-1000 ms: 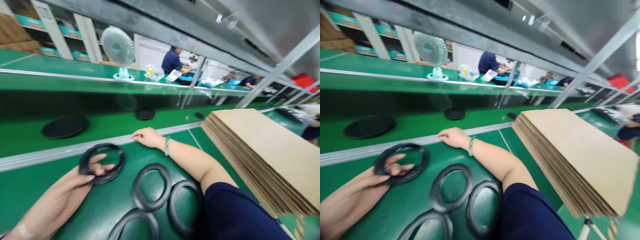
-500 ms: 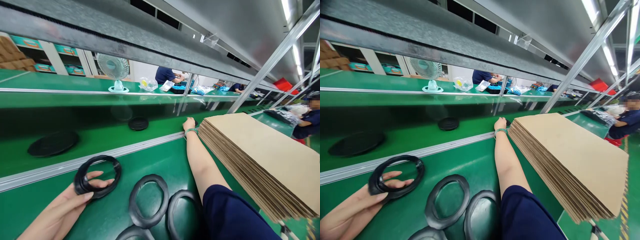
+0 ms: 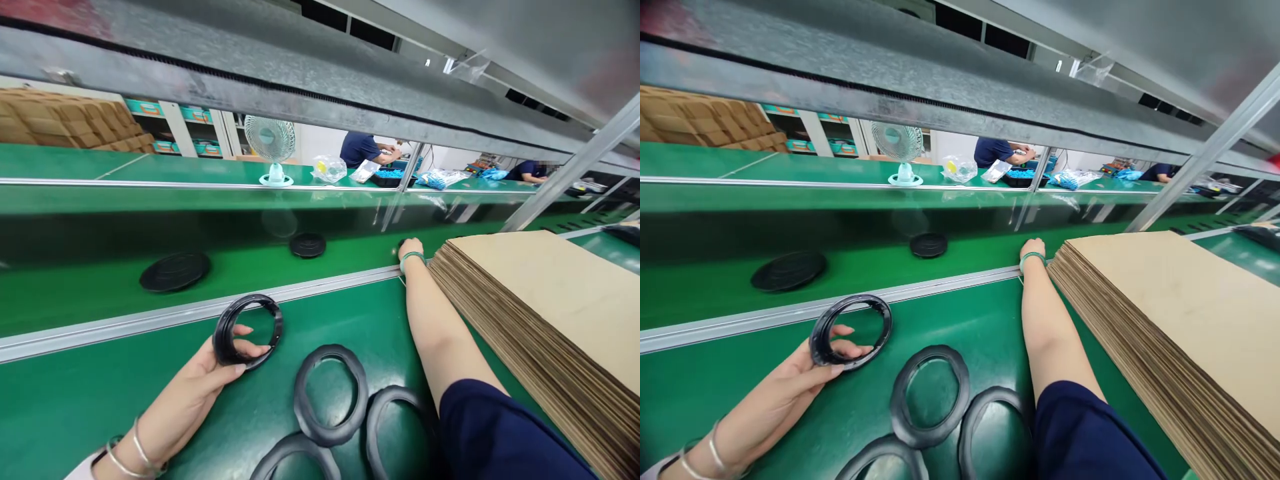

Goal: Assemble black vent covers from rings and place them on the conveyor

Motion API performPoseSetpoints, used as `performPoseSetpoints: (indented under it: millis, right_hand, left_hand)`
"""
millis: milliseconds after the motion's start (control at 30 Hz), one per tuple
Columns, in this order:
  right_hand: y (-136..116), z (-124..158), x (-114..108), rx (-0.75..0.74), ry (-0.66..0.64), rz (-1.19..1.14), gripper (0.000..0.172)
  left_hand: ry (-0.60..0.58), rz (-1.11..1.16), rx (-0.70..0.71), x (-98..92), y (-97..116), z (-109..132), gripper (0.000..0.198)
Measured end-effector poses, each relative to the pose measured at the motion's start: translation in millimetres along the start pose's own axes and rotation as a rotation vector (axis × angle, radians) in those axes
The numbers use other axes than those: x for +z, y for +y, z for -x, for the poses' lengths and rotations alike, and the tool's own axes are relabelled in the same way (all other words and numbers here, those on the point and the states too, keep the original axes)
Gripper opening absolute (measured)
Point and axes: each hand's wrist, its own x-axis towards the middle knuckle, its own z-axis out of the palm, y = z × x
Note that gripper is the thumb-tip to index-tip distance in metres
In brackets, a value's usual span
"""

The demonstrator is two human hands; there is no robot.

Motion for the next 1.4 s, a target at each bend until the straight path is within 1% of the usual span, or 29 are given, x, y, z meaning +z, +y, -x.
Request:
performPoseSetpoints:
  millis: [67, 167, 267, 333, 400, 500, 567, 667, 767, 867, 967, 1033, 1067, 1133, 1167, 1200, 1233, 1267, 1333, 1400]
  right_hand:
    - [-9.5, 1.9, 3.0, -0.115, 0.0, -0.04, 0.023]
    - [-15.1, 1.9, 3.7, -0.28, -0.023, -0.113, 0.021]
    - [-9.0, -0.9, 1.0, -0.345, -0.06, -0.166, 0.018]
    - [-4.9, -2.1, -0.7, -0.364, -0.077, -0.192, 0.016]
    - [-6.4, -1.1, -0.8, -0.381, -0.078, -0.214, 0.013]
    - [-21.3, 3.9, 2.2, -0.394, -0.076, -0.243, 0.01]
    - [-34.5, 8.1, 4.0, -0.393, -0.086, -0.267, 0.009]
    - [-47.9, 13.8, 2.4, -0.371, -0.11, -0.302, 0.008]
    - [-50.0, 19.2, -3.1, -0.334, -0.11, -0.324, 0.011]
    - [-50.8, 26.5, -10.7, -0.315, -0.07, -0.346, 0.007]
    - [-65.7, 39.1, -22.6, -0.345, 0.01, -0.397, 0.008]
    - [-88.4, 55.2, -33.8, -0.404, 0.071, -0.462, 0.003]
    - [-103.2, 67.5, -40.0, -0.44, 0.093, -0.497, 0.004]
    - [-135.7, 102.4, -52.0, -0.561, 0.11, -0.612, 0.008]
    - [-151.4, 124.9, -57.3, -0.643, 0.105, -0.684, 0.008]
    - [-165.4, 149.5, -61.7, -0.793, 0.102, -0.845, 0.006]
    - [-177.0, 175.2, -65.0, -0.944, 0.085, -0.991, 0.009]
    - [-185.7, 200.2, -67.1, -1.073, 0.06, -1.084, 0.012]
    - [-194.5, 242.5, -67.4, -1.265, 0.004, -1.148, 0.015]
    - [-194.6, 268.7, -62.7, -1.397, 0.027, -1.085, 0.013]
  left_hand:
    - [-0.018, -0.027, 0.006, -0.8, -0.7, -0.5, 0.066]
    - [-0.102, -0.014, 0.028, -0.9, 1.5, 0.4, 0.054]
    - [-0.141, -0.018, 0.048, 1.1, 6.6, 2.8, 0.052]
    - [-0.13, -0.065, 0.039, 2.3, 8.5, 3.3, 0.054]
    - [-0.101, -0.131, 0.04, 2.6, 6.9, 1.7, 0.052]
    - [-0.017, -0.184, 0.082, 2.7, -2.1, -3.9, 0.051]
    - [0.02, -0.159, 0.125, 3.7, -9.2, -7.2, 0.054]
    - [0.02, -0.141, 0.19, 6.7, -15.3, -8.4, 0.05]
    - [-0.021, -0.223, 0.198, 7.9, -14.7, -6.2, 0.04]
    - [-0.051, -0.254, 0.147, 6.0, -12.5, -4.4, 0.04]
    - [-0.014, -0.216, 0.133, 4.7, -13.2, -4.4, 0.041]
    - [0.052, -0.238, 0.162, 5.5, -15.2, -4.9, 0.039]
    - [0.086, -0.26, 0.175, 6.3, -16.4, -5.1, 0.038]
    - [0.134, -0.282, 0.181, 8.3, -18.2, -5.3, 0.04]
    - [0.144, -0.27, 0.175, 9.2, -18.5, -5.3, 0.043]
    - [0.146, -0.251, 0.168, 9.9, -18.5, -5.2, 0.047]
    - [0.145, -0.231, 0.163, 10.4, -18.2, -5.3, 0.051]
    - [0.143, -0.214, 0.157, 10.7, -17.6, -5.5, 0.055]
    - [0.138, -0.187, 0.139, 10.9, -16.4, -6.2, 0.06]
    - [0.153, -0.161, 0.126, 10.7, -16.1, -7.5, 0.066]
